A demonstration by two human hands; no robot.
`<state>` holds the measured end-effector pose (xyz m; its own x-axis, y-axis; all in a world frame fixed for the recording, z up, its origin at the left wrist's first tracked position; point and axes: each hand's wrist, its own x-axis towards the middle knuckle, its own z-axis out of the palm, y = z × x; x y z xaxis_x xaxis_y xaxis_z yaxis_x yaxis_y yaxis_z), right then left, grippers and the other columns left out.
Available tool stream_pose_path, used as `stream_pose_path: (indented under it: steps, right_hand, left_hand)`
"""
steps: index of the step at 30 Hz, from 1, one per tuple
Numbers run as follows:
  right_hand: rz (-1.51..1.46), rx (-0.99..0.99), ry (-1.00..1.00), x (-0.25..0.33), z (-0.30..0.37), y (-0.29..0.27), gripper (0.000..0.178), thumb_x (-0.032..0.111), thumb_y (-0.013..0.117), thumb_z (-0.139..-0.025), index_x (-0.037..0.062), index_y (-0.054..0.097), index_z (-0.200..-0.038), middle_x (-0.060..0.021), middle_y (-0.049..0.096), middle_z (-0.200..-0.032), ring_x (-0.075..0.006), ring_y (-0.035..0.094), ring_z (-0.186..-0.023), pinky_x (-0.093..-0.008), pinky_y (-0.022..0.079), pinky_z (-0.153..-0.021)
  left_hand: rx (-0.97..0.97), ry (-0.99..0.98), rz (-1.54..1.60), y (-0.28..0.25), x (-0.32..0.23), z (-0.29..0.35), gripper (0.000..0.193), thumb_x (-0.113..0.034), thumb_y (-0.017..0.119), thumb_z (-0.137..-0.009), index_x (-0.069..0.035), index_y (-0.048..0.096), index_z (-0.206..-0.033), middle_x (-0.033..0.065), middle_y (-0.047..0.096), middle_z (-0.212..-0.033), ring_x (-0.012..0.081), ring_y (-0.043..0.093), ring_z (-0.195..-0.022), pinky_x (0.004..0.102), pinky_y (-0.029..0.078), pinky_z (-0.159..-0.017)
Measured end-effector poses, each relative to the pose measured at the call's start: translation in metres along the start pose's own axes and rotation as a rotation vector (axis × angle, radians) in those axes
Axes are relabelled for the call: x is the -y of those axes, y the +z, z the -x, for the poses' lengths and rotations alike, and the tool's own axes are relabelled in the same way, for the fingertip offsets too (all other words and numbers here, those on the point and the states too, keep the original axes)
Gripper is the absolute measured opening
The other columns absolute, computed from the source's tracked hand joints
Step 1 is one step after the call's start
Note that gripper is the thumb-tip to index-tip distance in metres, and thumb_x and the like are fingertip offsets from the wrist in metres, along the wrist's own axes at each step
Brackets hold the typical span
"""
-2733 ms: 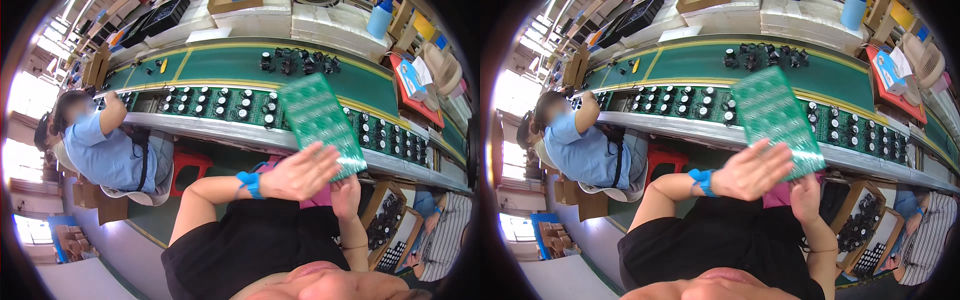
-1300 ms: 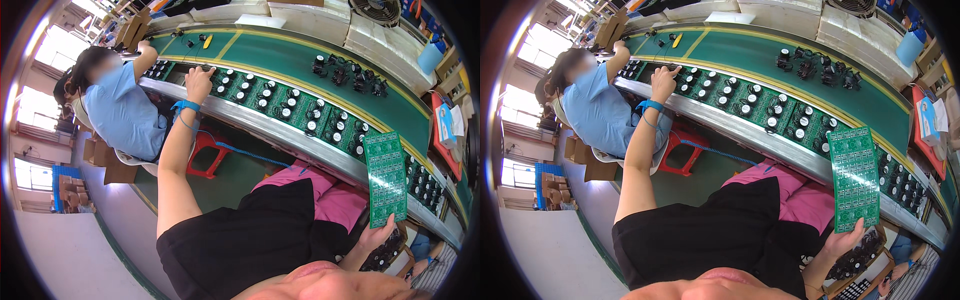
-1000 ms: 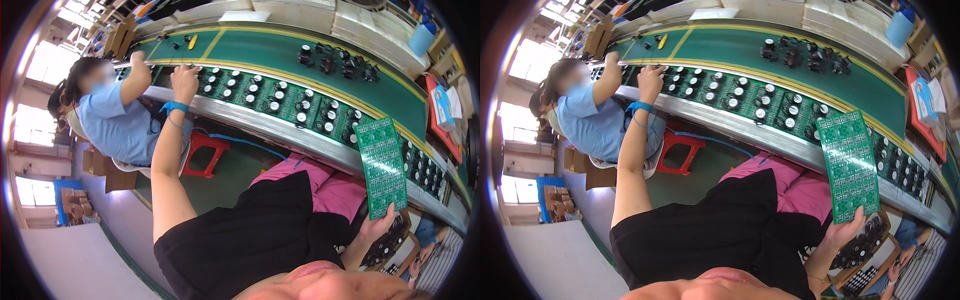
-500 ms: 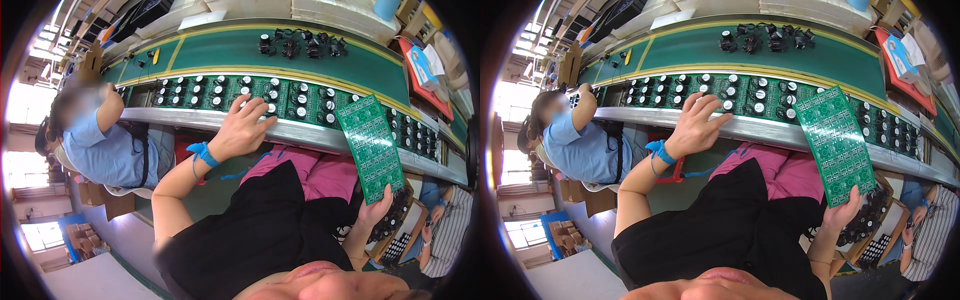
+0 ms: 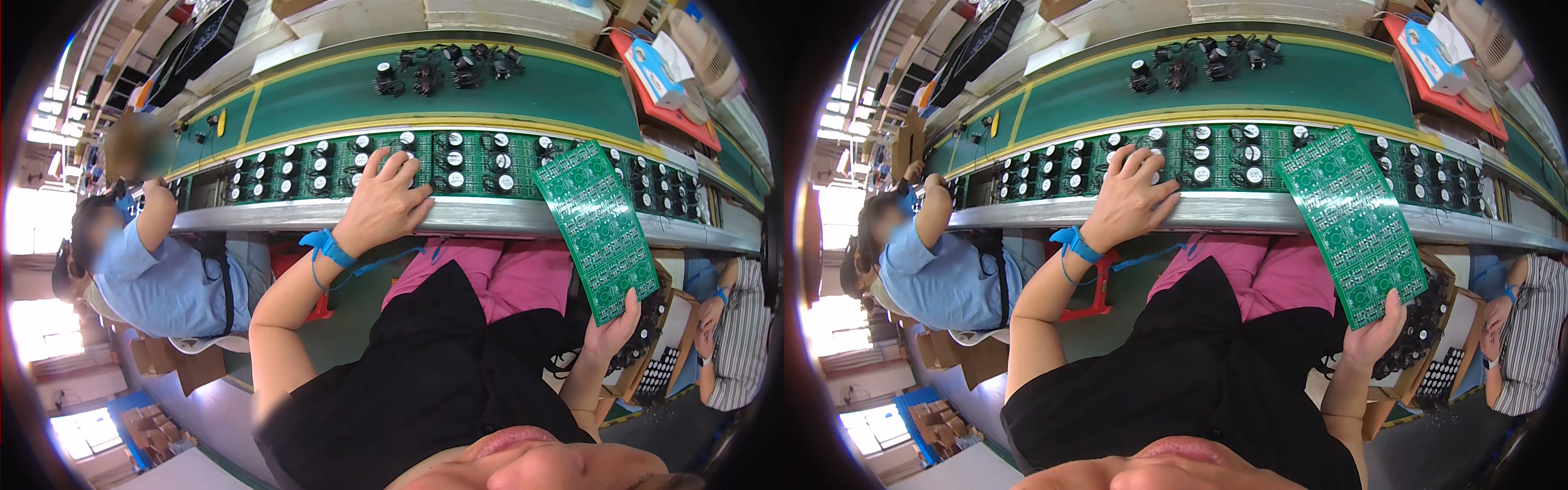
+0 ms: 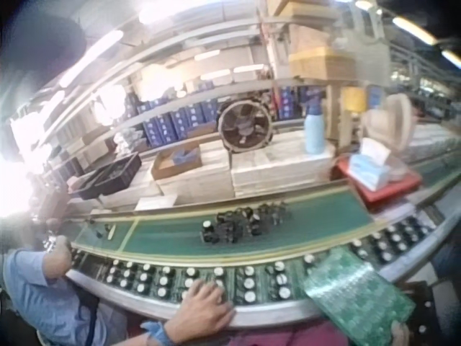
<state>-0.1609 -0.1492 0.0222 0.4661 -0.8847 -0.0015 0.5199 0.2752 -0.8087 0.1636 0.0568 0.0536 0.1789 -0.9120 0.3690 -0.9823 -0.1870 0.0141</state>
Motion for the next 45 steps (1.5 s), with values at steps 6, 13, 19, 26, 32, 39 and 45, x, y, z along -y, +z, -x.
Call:
stream_pose_path:
  steps: [6,13,19,26,32,39,45]
  right_hand:
    - [-0.081,-0.030,-0.031,0.007,-0.007,-0.018,0.038,0.017,0.042,-0.095,-0.0018,0.043,-0.127,-0.0131,0.054,-0.124,-0.0231,0.054,-0.111,-0.0390,0.042,-0.095]
    - [-0.131,-0.139,-0.099,0.020,-0.014,-0.033,0.038,0.018,0.044,-0.095,0.0005,0.043,-0.128,-0.0109,0.055,-0.123,-0.0215,0.056,-0.107,-0.0366,0.046,-0.089]
    - [-0.139,-0.133,-0.066,0.017,-0.013,-0.039,0.039,0.019,0.046,-0.094,0.0009,0.043,-0.129,-0.0108,0.055,-0.123,-0.0217,0.056,-0.109,-0.0372,0.046,-0.090]
    - [-0.023,0.055,0.073,0.017,-0.009,-0.047,0.041,0.021,0.044,-0.094,-0.0017,0.045,-0.127,-0.0129,0.053,-0.127,-0.0253,0.054,-0.112,-0.0407,0.043,-0.095]
    - [-0.243,-0.218,-0.052,0.054,-0.012,-0.053,0.039,0.022,0.044,-0.094,0.0001,0.045,-0.127,-0.0126,0.052,-0.127,-0.0260,0.052,-0.112,-0.0425,0.042,-0.095]
    - [-0.227,-0.360,-0.169,0.059,-0.020,-0.049,0.029,0.018,0.051,-0.091,0.0029,0.054,-0.116,-0.0072,0.061,-0.113,-0.0179,0.060,-0.095,-0.0333,0.049,-0.078]
    - [-0.113,-0.512,-0.209,0.065,-0.014,-0.077,0.041,0.022,0.049,-0.091,-0.0006,0.049,-0.126,-0.0139,0.055,-0.125,-0.0268,0.055,-0.109,-0.0414,0.043,-0.095]
  left_hand:
    - [0.046,0.071,-0.177,-0.005,0.004,0.000,0.014,-0.023,0.060,-0.081,-0.011,0.065,-0.080,0.0076,0.054,-0.091,0.0247,0.049,-0.104,0.0469,0.032,-0.100]
    - [0.119,0.083,-0.292,-0.015,0.020,0.014,0.019,-0.024,0.060,-0.082,-0.006,0.066,-0.077,0.0088,0.058,-0.096,0.0246,0.050,-0.107,0.0458,0.033,-0.102]
    - [0.136,0.052,-0.341,-0.020,0.031,0.030,0.021,-0.023,0.061,-0.081,-0.004,0.065,-0.074,0.0085,0.058,-0.090,0.0245,0.051,-0.106,0.0444,0.035,-0.101]
    - [0.136,0.022,-0.332,-0.026,0.041,0.043,0.019,-0.020,0.061,-0.081,-0.004,0.064,-0.070,0.0084,0.058,-0.086,0.0249,0.052,-0.104,0.0435,0.035,-0.100]
    - [0.034,-0.021,-0.223,-0.023,0.027,0.026,0.012,-0.016,0.065,-0.078,-0.004,0.064,-0.075,0.0097,0.059,-0.092,0.0265,0.054,-0.102,0.0446,0.037,-0.098]
    - [-0.167,0.186,0.055,0.016,-0.043,-0.039,0.021,-0.013,0.067,-0.075,-0.005,0.066,-0.094,0.0101,0.063,-0.101,0.0285,0.057,-0.104,0.0471,0.040,-0.096]
    - [-0.148,0.326,0.011,0.053,-0.071,-0.083,0.016,-0.018,0.060,-0.073,-0.005,0.058,-0.065,0.0072,0.054,-0.070,0.0265,0.054,-0.097,0.0466,0.034,-0.101]
